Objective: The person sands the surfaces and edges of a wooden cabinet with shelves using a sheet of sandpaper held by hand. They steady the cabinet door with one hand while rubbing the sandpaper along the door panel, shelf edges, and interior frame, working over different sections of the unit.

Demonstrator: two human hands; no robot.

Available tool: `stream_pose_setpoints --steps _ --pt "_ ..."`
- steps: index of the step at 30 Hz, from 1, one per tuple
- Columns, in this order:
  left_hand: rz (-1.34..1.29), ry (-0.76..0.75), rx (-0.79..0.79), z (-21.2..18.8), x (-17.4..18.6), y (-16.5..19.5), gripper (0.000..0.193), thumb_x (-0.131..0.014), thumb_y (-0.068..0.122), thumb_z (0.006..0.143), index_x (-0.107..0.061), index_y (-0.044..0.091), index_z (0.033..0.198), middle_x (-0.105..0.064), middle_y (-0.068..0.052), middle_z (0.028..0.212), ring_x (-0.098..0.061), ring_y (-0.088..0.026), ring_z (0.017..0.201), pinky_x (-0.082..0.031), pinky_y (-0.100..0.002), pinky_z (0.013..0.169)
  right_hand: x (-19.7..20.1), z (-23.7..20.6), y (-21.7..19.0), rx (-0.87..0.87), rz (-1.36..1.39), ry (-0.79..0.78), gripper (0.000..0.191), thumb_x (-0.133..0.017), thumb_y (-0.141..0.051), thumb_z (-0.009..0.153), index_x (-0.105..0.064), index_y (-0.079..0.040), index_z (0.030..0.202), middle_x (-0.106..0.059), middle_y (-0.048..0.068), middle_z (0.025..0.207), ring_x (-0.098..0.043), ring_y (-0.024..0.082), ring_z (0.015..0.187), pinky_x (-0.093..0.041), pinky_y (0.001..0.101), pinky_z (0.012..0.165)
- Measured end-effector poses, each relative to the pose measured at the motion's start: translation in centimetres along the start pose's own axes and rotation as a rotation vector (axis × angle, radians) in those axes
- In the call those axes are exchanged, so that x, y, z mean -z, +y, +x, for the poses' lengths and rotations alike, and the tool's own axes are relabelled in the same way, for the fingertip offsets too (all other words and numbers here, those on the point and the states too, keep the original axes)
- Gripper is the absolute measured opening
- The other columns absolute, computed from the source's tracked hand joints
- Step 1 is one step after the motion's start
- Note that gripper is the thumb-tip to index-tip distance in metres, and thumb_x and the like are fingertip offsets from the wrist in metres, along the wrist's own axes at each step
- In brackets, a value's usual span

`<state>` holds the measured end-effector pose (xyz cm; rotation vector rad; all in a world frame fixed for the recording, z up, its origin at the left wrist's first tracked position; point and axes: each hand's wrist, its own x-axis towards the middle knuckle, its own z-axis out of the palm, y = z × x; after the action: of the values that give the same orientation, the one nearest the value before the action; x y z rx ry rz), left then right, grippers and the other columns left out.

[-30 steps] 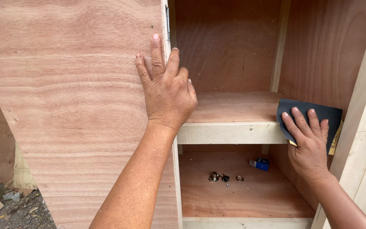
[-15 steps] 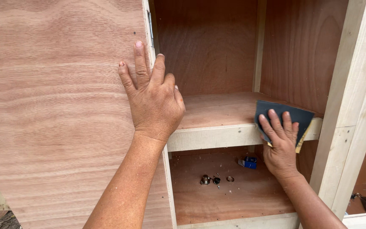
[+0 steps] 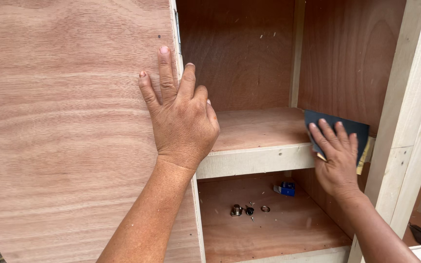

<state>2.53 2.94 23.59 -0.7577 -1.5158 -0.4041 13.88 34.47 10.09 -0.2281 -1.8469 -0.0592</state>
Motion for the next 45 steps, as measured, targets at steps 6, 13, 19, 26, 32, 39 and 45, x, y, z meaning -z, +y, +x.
stream_pose_setpoints --steps 6,13,19,26,32,39,45 --pt "0.038 0.019 -0.011 0.2 -0.1 0.0 0.017 -0.065 0.017 0.091 -0.074 0.009 0.079 -0.056 -0.017 0.150 -0.006 -0.039 0.156 0.001 -0.069 0.123 -2.9 0.3 -7.1 -0.078 0.012 0.098 0.051 -0.057 -0.022 0.103 -0.048 -0.031 0.152 -0.039 0.003 0.164 -0.021 0.035 0.156 -0.002 0.0622 0.125" --pt "0.002 0.032 -0.026 -0.1 0.1 -0.1 0.017 -0.066 0.017 0.094 -0.074 0.012 0.080 -0.057 -0.015 0.152 -0.007 -0.037 0.159 0.001 -0.068 0.125 -4.3 -2.5 -9.1 0.166 0.082 -0.049 0.051 -0.058 -0.019 0.100 -0.051 -0.033 0.149 -0.037 -0.002 0.165 -0.019 0.025 0.158 -0.002 0.0526 0.129" --pt "-0.016 0.008 -0.022 0.0 -0.1 -0.1 0.018 -0.067 0.017 0.089 -0.073 0.010 0.074 -0.059 -0.017 0.148 -0.006 -0.040 0.155 0.002 -0.071 0.121 -3.3 -2.0 -4.0 -0.247 0.137 0.208 0.048 -0.053 -0.014 0.110 -0.048 -0.028 0.155 -0.031 0.000 0.170 -0.012 0.030 0.162 0.000 0.0536 0.129" --pt "0.006 0.024 0.014 -0.1 -0.2 0.2 0.015 -0.068 0.018 0.090 -0.075 0.009 0.081 -0.058 -0.017 0.149 -0.007 -0.038 0.157 0.002 -0.069 0.123 -6.5 -3.3 -13.3 0.236 0.117 -0.080 0.055 -0.060 -0.020 0.098 -0.048 -0.034 0.150 -0.032 -0.004 0.166 -0.014 0.023 0.156 -0.001 0.0534 0.128" --pt "0.051 0.031 0.012 0.1 -0.5 0.5 0.016 -0.068 0.017 0.092 -0.075 0.009 0.079 -0.059 -0.016 0.148 -0.006 -0.037 0.158 0.002 -0.067 0.125 -2.4 -2.3 -0.4 -0.098 0.097 0.111 0.048 -0.057 -0.013 0.107 -0.050 -0.027 0.153 -0.035 -0.001 0.169 -0.017 0.026 0.163 -0.004 0.0534 0.132" --pt "0.120 0.046 0.023 0.1 -1.1 1.0 0.013 -0.068 0.014 0.093 -0.076 0.010 0.083 -0.060 -0.013 0.149 -0.006 -0.035 0.160 0.002 -0.065 0.127 -5.0 -3.0 -8.0 0.123 0.099 -0.011 0.062 -0.062 -0.012 0.095 -0.046 -0.028 0.153 -0.027 0.001 0.168 -0.007 0.028 0.158 0.003 0.0531 0.127" --pt "0.192 0.038 0.003 0.2 -1.3 1.1 0.011 -0.068 0.012 0.093 -0.076 0.010 0.086 -0.060 -0.010 0.151 -0.005 -0.035 0.162 0.001 -0.064 0.129 -2.5 -1.5 -1.6 0.766 -0.077 -0.216 0.068 -0.059 -0.023 0.089 -0.040 -0.041 0.152 -0.030 -0.011 0.164 -0.012 0.018 0.154 -0.001 0.0476 0.126"
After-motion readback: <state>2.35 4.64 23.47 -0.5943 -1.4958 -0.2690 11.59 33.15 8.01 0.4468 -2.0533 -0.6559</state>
